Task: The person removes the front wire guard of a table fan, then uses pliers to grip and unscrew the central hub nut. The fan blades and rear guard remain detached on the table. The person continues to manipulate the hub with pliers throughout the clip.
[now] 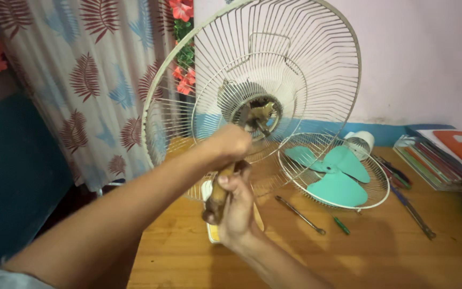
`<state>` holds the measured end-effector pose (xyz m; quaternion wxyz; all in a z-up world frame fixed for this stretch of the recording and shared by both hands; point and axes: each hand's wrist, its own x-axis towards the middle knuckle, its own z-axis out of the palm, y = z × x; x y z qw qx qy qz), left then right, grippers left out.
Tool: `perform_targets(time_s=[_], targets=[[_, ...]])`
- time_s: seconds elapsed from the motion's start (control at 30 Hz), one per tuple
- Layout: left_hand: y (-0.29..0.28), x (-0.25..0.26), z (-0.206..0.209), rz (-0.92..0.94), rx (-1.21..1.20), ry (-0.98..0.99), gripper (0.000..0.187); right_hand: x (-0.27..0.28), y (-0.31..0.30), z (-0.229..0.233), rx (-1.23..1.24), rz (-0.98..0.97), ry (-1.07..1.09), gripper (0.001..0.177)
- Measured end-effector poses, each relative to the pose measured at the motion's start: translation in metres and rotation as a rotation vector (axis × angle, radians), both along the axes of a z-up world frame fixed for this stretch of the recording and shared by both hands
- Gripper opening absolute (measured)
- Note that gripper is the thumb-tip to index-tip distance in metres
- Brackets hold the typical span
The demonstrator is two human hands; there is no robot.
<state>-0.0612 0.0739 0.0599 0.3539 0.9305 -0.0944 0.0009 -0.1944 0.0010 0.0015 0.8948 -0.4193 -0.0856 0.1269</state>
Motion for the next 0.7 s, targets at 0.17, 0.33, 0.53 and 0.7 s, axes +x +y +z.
perform_targets(time_s=[0.17, 0.33, 0.53, 0.7], targets=[[0.000, -0.009, 0.032, -0.107, 0.765, -0.209, 0.031, 0.002, 0.025, -0.001, 0.275, 0.096, 0.074, 0.025], [-0.020, -0.041, 0.022, 0.213, 0.654, -0.154, 0.033, 0.004, 0.037, -0.019, 0.425, -0.062, -0.426, 0.037], [-0.019, -0.073, 0.005, 0.300, 0.329, -0.094, 0.037, -0.011, 0.003, -0.040, 0.382, 0.260, -0.015, 0.044], [-0.017, -0.088, -0.034, 0.251, -0.266, 0.007, 0.056, -0.001, -0.030, -0.062, -0.066, 0.139, -0.092, 0.072]])
